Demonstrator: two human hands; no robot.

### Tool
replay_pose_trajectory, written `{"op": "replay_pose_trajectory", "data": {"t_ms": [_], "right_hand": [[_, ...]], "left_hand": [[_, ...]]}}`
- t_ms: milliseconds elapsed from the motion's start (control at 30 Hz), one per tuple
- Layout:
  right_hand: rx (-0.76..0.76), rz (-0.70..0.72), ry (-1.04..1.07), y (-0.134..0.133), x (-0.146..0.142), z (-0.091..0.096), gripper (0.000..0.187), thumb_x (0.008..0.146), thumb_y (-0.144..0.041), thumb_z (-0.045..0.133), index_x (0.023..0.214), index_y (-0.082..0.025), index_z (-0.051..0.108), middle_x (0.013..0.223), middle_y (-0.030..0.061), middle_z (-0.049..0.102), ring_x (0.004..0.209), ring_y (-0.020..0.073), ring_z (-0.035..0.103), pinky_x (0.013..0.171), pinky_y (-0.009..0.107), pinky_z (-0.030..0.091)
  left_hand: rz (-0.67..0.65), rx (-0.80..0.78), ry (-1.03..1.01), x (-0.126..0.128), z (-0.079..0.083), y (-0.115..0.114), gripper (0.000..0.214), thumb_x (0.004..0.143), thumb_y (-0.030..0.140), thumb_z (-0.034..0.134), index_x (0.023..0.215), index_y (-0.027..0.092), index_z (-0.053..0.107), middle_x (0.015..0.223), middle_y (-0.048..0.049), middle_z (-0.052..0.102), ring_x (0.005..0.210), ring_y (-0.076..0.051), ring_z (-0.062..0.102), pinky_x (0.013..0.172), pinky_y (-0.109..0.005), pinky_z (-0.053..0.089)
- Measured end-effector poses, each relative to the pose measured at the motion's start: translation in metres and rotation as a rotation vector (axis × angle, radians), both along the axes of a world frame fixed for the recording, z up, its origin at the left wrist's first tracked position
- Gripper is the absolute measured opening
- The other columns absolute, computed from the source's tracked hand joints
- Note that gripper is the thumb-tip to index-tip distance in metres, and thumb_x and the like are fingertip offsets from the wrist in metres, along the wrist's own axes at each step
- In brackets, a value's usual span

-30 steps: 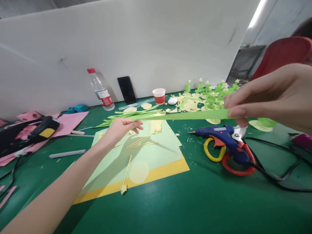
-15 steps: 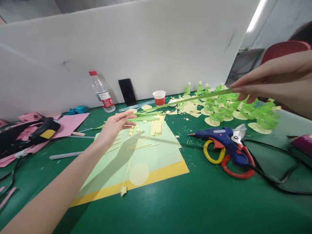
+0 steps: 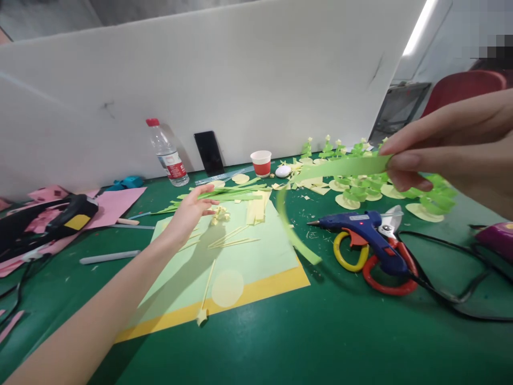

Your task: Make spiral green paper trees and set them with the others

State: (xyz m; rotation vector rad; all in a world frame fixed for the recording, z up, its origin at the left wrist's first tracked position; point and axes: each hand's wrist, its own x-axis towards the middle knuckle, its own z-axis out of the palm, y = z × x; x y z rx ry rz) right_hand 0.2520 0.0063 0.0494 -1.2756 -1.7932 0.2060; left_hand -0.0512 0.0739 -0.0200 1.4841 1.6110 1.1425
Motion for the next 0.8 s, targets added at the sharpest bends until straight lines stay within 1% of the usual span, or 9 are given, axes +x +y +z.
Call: {"op": "replay_pose_trajectory", "data": {"t_ms": [67,167,267,367,433,500,567,700,800], "right_hand": [[-0.042,0.095,0.089,0.002,-0.004,-0.002,0.017,0.062,-0.045,0.068,0.069,-0.029,0.071,0.060,-0.0062,0.063,0.057,0.0080,0.059,0.051,0.025,0.044],[-0.058,0.237,0.159,0.004,-0.009,-0.006,0.002,0.062,-0.034,0.071,0.063,-0.033,0.070,0.068,-0.0088,0.064,0.071,0.0090,0.061,0.060,0.023,0.048],[-0.049,0.285,0.184,0.004,-0.012,-0.007,0.002,0.062,-0.032,0.071,0.063,-0.033,0.069,0.071,-0.0079,0.063,0.072,0.0090,0.060,0.059,0.023,0.048],[-0.062,0.313,0.174,0.002,-0.014,-0.006,0.004,0.065,-0.033,0.070,0.062,-0.030,0.069,0.071,-0.0052,0.062,0.065,0.0081,0.057,0.052,0.023,0.044],[-0.069,0.339,0.142,0.000,-0.015,-0.006,0.006,0.067,-0.034,0.068,0.063,-0.029,0.069,0.071,-0.0041,0.061,0.061,0.0073,0.054,0.049,0.023,0.042],[-0.067,0.356,0.127,-0.001,-0.017,-0.008,0.006,0.068,-0.034,0.068,0.065,-0.029,0.068,0.071,-0.0038,0.061,0.059,0.0071,0.053,0.048,0.024,0.041],[-0.063,0.343,0.167,-0.004,-0.021,-0.010,0.004,0.068,-0.033,0.068,0.065,-0.029,0.068,0.073,-0.0038,0.062,0.059,0.0075,0.053,0.049,0.024,0.041],[-0.132,0.375,0.261,-0.011,-0.029,-0.015,0.005,0.070,-0.029,0.065,0.066,-0.028,0.068,0.069,-0.0035,0.063,0.058,0.0089,0.057,0.048,0.022,0.046],[-0.180,0.414,0.316,-0.013,-0.032,-0.017,0.007,0.071,-0.024,0.065,0.067,-0.029,0.068,0.066,-0.0049,0.063,0.059,0.0086,0.059,0.048,0.017,0.049]], "left_hand": [[-0.021,-0.006,0.023,0.004,0.001,-0.003,0.039,0.069,0.016,0.046,0.107,0.015,0.051,0.119,-0.0087,0.053,0.100,-0.022,0.057,0.081,-0.032,0.047],[-0.055,-0.013,0.055,0.009,0.003,-0.008,0.041,0.068,0.020,0.050,0.109,0.016,0.051,0.108,-0.0078,0.058,0.097,-0.023,0.057,0.082,-0.033,0.046],[-0.085,-0.024,0.077,0.011,0.003,-0.011,0.042,0.068,0.021,0.050,0.110,0.016,0.050,0.096,-0.0065,0.061,0.095,-0.023,0.057,0.083,-0.035,0.045],[-0.116,-0.042,0.090,0.012,0.002,-0.013,0.041,0.070,0.021,0.048,0.111,0.016,0.049,0.087,-0.0057,0.061,0.091,-0.024,0.058,0.084,-0.039,0.043],[-0.146,-0.050,0.090,0.014,0.001,-0.015,0.038,0.071,0.020,0.048,0.109,0.016,0.050,0.090,-0.0063,0.060,0.092,-0.024,0.057,0.084,-0.040,0.042],[-0.196,-0.051,0.078,0.019,0.001,-0.020,0.035,0.071,0.016,0.046,0.106,0.017,0.052,0.099,-0.0073,0.058,0.097,-0.023,0.055,0.086,-0.038,0.042],[-0.267,-0.051,0.056,0.025,0.001,-0.025,0.033,0.071,0.011,0.043,0.102,0.018,0.053,0.109,-0.0067,0.056,0.101,-0.021,0.053,0.087,-0.035,0.042],[-0.454,-0.108,-0.002,0.039,-0.004,-0.037,0.036,0.071,0.008,0.040,0.104,0.017,0.052,0.113,-0.0076,0.056,0.097,-0.019,0.057,0.085,-0.035,0.044],[-0.618,-0.182,-0.051,0.048,-0.012,-0.049,0.042,0.072,0.008,0.046,0.112,0.018,0.049,0.111,-0.0089,0.058,0.095,-0.020,0.059,0.083,-0.036,0.047]]}}
